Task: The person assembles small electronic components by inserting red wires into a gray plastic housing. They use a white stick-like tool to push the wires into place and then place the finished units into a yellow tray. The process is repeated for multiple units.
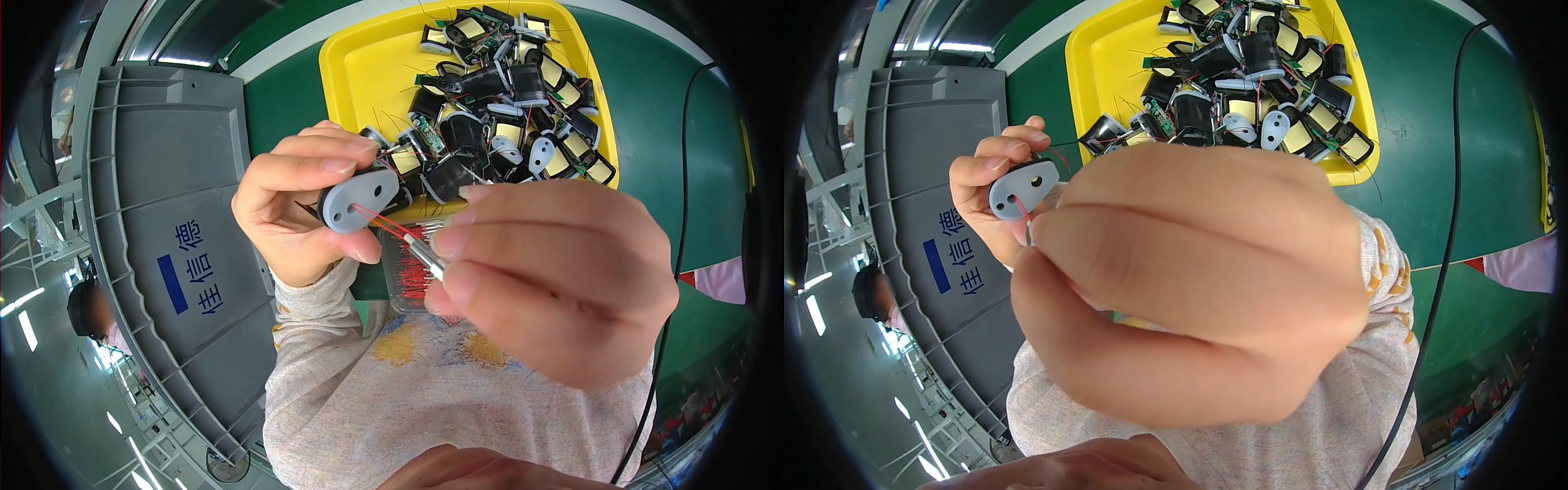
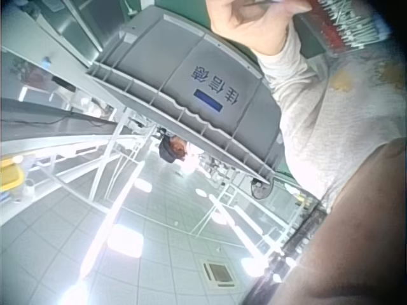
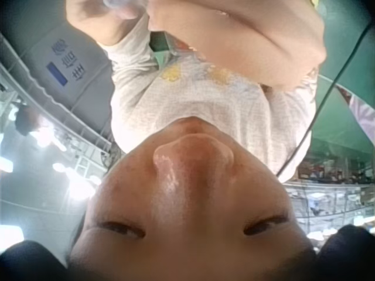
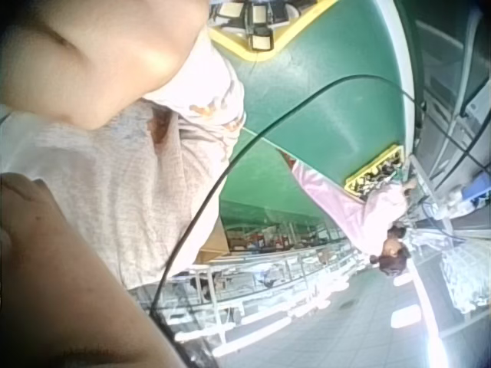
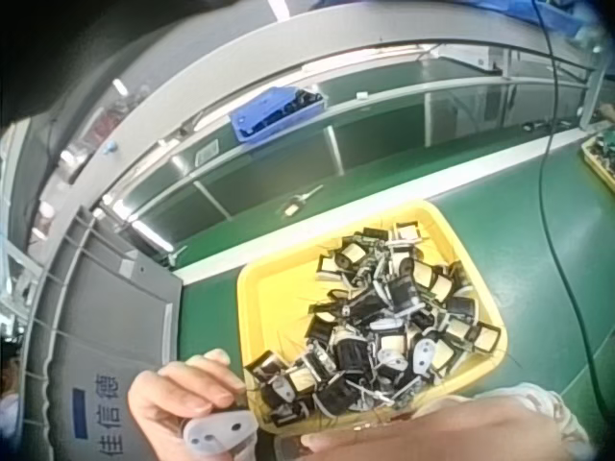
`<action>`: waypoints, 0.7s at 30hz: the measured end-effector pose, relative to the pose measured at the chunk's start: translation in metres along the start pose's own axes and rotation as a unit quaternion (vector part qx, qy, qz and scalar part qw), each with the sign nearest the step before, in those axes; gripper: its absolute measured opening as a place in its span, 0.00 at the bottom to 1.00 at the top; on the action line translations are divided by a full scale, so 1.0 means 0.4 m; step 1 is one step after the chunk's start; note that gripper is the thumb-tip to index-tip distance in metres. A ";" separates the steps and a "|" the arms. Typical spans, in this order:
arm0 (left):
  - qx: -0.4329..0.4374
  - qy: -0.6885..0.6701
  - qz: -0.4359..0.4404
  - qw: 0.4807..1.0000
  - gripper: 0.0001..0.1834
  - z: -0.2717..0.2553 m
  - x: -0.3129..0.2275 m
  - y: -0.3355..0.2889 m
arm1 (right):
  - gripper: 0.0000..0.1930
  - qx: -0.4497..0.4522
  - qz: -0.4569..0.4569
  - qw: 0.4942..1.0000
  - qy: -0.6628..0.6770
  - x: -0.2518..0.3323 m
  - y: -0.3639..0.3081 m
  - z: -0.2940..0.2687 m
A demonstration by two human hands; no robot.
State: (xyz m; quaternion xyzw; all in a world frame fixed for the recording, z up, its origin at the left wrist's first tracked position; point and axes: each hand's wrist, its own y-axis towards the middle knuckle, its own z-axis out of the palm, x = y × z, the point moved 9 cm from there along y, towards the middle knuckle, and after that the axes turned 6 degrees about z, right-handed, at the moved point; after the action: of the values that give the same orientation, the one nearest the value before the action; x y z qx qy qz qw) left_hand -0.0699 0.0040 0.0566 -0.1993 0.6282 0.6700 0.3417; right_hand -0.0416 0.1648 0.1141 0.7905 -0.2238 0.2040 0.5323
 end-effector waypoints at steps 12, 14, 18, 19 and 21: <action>0.011 -0.014 -0.002 1.000 0.30 0.005 0.022 0.005 | 0.16 0.032 0.018 0.999 -0.023 -0.013 -0.003 0.003; 0.017 -0.016 -0.002 1.000 0.29 0.006 0.022 0.007 | 0.16 0.035 0.023 0.999 -0.020 -0.013 -0.003 0.000; 0.014 -0.006 -0.001 1.000 0.29 0.005 0.020 0.004 | 0.16 0.041 0.032 0.998 -0.018 -0.017 0.000 0.001; 0.013 -0.006 -0.001 1.000 0.29 0.005 0.020 0.004 | 0.17 0.039 0.028 0.999 -0.022 -0.016 0.000 0.001; 0.011 -0.006 -0.003 1.000 0.30 0.004 0.020 0.004 | 0.16 0.032 0.019 0.999 -0.029 -0.013 -0.001 0.001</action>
State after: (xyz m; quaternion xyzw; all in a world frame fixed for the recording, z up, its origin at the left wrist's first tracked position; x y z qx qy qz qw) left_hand -0.0765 0.0073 0.0524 -0.1929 0.6328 0.6633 0.3499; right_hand -0.0454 0.1651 0.1107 0.8085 -0.2477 0.1979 0.4957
